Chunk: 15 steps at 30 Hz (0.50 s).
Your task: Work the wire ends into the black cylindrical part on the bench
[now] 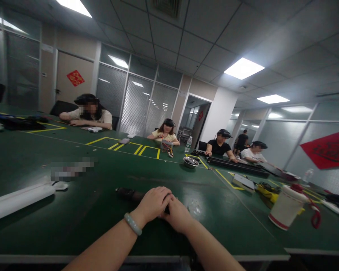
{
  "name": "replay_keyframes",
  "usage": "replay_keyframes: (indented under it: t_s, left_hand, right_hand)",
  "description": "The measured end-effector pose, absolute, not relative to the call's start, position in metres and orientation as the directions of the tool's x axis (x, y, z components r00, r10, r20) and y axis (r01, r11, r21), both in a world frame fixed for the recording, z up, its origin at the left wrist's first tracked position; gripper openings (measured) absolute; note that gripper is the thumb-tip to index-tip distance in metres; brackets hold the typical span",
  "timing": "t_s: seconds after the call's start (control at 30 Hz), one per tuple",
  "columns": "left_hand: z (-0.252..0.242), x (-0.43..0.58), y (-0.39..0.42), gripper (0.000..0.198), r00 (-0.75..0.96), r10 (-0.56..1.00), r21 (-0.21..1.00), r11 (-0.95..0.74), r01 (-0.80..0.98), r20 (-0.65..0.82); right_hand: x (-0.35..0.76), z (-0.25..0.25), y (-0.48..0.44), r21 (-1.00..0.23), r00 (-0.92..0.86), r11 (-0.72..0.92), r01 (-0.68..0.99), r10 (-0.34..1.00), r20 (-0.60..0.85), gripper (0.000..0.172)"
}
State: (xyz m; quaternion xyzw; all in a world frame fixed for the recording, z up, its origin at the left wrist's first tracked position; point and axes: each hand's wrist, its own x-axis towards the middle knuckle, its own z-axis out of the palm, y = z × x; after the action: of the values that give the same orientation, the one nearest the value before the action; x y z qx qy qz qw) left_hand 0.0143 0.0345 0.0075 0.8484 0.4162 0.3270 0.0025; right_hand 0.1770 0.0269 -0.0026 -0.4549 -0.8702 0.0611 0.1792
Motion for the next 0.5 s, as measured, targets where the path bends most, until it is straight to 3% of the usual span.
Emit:
replay_keyframes:
  t_s: [0.17, 0.33, 0.43, 0.5]
  left_hand:
    - [0.005, 0.014, 0.038, 0.037, 0.429, 0.77, 0.273, -0.591, 0.76, 0.472]
    - [0.006, 0.015, 0.034, 0.042, 0.458, 0.73, 0.24, -0.63, 0.739, 0.508]
    - [0.009, 0.016, 0.03, 0.044, 0.501, 0.695, 0.222, -0.674, 0.705, 0.516]
    - [0.009, 0.018, 0.028, 0.042, 0.534, 0.671, 0.213, -0.703, 0.679, 0.514]
  right_hand:
    - [0.17, -0.01, 0.047, -0.262, -0.569, 0.627, 0.734, 0.778, 0.265, 0.056]
    - [0.181, 0.001, 0.05, -0.319, -0.568, 0.606, 0.728, 0.795, 0.215, 0.069]
    - [0.201, 0.014, 0.037, -0.416, -0.417, 0.498, 0.761, 0.866, 0.274, 0.053]
    - [0.218, 0.023, 0.022, -0.416, -0.327, 0.434, 0.799, 0.894, 0.305, 0.039]
